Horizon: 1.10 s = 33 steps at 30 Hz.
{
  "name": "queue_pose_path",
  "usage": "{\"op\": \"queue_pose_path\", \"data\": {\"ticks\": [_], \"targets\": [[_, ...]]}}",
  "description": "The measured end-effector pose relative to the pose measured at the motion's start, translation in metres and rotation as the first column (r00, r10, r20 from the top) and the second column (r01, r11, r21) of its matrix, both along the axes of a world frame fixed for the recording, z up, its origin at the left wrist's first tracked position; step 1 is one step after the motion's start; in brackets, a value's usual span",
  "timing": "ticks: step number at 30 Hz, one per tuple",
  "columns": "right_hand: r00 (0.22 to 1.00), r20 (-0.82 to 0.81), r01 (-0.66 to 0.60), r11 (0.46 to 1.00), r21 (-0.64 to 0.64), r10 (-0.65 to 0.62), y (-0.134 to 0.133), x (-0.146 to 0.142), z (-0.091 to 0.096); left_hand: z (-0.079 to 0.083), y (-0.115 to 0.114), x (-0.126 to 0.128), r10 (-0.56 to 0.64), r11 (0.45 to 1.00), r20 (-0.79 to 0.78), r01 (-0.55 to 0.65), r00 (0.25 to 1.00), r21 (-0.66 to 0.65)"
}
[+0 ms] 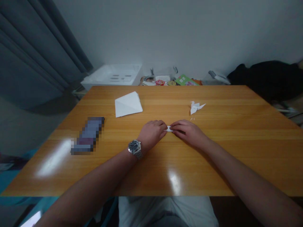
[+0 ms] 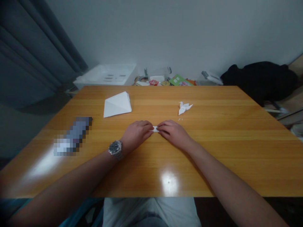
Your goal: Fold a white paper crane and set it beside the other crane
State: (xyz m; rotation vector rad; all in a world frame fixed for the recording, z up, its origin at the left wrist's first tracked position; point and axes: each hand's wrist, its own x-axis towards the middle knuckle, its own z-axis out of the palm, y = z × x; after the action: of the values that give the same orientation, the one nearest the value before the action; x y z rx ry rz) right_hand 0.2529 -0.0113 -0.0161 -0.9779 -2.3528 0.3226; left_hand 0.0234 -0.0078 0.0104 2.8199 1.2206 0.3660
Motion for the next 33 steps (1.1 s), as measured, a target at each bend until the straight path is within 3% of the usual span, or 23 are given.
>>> {"op": "queue_pose_path", "data": {"ticks": [23, 33], "targets": [[0.995, -0.079, 0.058, 0.993, -0.103, -0.066, -0.005, -0.001, 0.012, 0.006, -0.003, 0.000, 0.030, 1.000, 0.048, -0.030, 0.998, -0.004], [0.980, -0.160, 0.086, 0.977, -0.193, -0.118, -0.007, -0.003, 0.014, 0.007, -0.006, 0.001, 0.089, 0.990, 0.191, -0.066, 0.978, -0.122]]}}
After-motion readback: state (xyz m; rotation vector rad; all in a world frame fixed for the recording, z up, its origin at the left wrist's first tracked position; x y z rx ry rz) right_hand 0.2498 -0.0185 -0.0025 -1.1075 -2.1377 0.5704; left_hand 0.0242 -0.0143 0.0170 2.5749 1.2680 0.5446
